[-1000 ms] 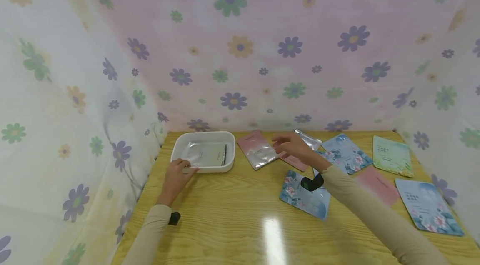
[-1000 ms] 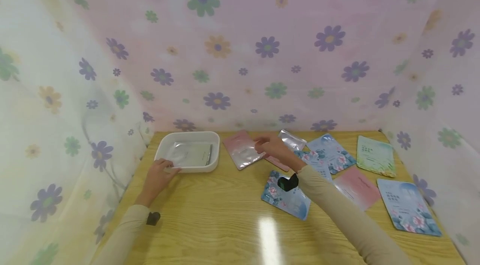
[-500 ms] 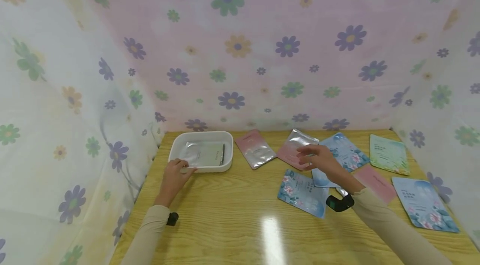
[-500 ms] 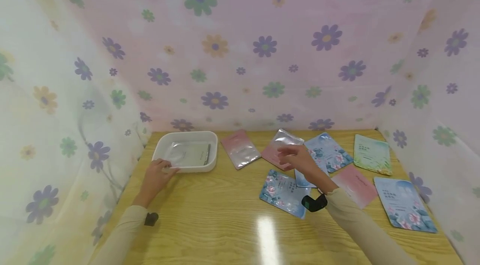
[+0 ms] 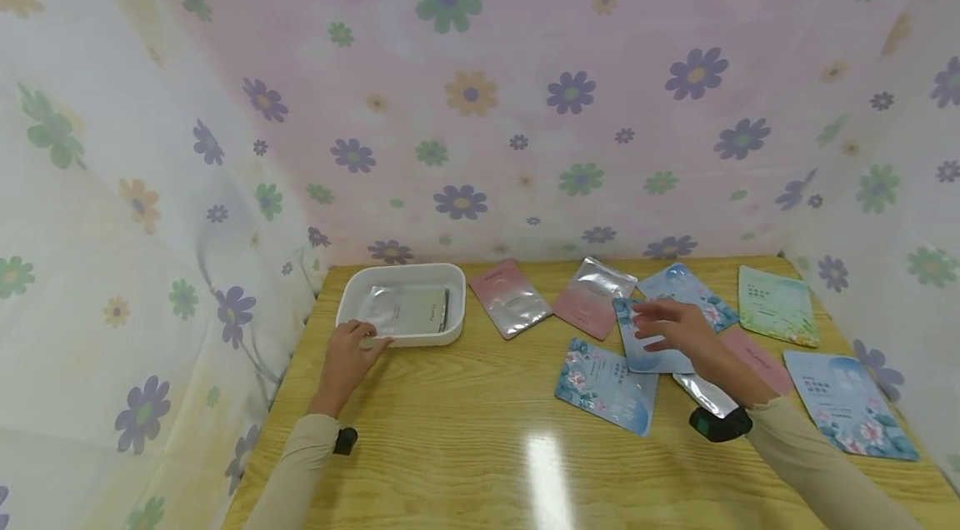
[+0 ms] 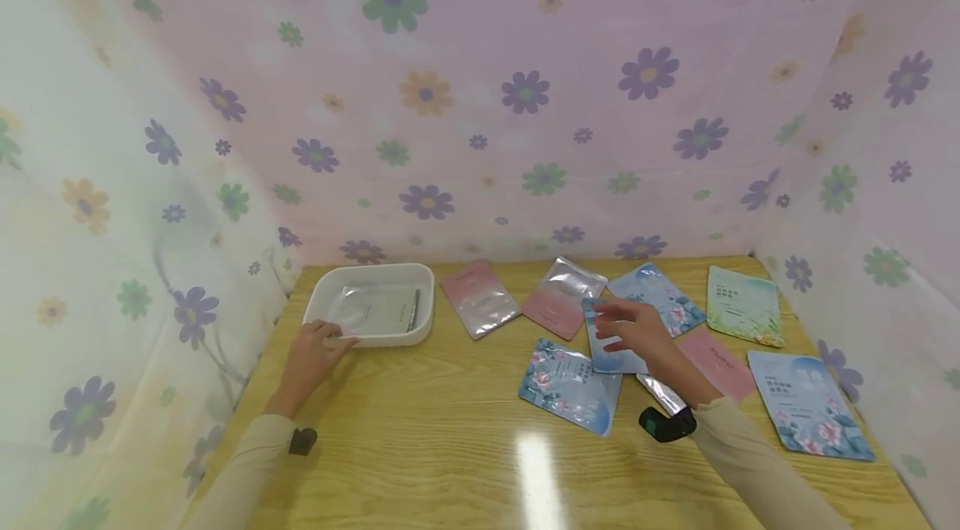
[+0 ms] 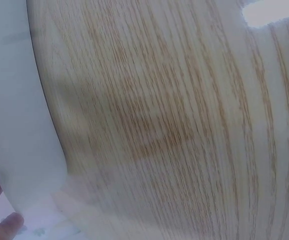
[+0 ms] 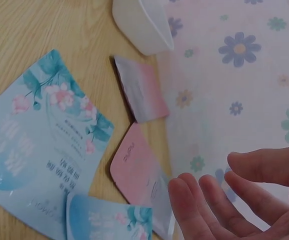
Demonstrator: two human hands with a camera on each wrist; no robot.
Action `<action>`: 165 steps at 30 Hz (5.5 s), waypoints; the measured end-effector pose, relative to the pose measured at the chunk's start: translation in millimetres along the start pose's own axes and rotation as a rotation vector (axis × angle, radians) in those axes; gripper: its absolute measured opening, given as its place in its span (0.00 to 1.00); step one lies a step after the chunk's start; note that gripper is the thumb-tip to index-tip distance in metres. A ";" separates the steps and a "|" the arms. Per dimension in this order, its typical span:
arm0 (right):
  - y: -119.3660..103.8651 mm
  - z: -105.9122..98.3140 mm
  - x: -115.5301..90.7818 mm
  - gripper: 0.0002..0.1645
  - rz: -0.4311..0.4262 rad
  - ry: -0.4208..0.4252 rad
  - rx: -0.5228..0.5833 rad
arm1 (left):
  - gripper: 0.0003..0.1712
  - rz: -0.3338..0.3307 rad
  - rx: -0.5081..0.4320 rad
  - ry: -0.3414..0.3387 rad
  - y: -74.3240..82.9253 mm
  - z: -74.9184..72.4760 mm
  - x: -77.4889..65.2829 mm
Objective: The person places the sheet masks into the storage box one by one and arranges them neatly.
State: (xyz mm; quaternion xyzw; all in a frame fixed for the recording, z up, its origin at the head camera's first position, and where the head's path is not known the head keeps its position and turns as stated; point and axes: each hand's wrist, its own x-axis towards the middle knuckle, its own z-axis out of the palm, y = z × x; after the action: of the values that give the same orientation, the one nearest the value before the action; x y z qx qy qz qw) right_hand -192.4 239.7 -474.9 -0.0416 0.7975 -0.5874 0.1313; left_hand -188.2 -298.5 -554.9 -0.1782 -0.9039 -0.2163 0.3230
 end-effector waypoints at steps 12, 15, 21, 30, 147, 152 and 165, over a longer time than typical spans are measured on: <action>25.4 -17.2 -23.4 0.34 0.078 0.016 -0.011 | 0.18 0.008 0.001 0.009 1.5 -1.4 0.4; 32.2 -19.8 -29.9 0.36 0.089 0.031 -0.010 | 0.18 0.015 0.002 0.014 1.5 -1.3 0.3; 49.7 -27.1 -40.4 0.35 0.106 0.058 -0.043 | 0.17 -0.001 0.000 -0.001 0.9 -0.8 -0.7; 77.2 -34.6 -52.0 0.34 0.111 0.149 -0.037 | 0.17 -0.039 -0.009 -0.018 0.2 -0.6 -1.3; -41.7 111.0 54.7 0.27 -0.065 0.110 0.543 | 0.16 -0.039 -0.006 -0.016 1.6 -3.0 1.8; -48.7 130.0 69.6 0.28 -0.139 0.057 0.587 | 0.16 -0.052 -0.012 -0.019 3.5 -3.3 1.4; -72.6 184.3 118.2 0.29 -0.108 -0.043 0.585 | 0.15 -0.094 -0.017 -0.036 1.7 -1.5 0.3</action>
State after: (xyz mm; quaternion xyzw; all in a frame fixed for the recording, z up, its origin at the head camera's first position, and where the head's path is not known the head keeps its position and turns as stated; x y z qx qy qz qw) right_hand -264.9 20.7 -475.8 -0.0565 0.5881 -0.7974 0.1231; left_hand -186.8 -297.7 -553.2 -0.1423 -0.9150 -0.2357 0.2948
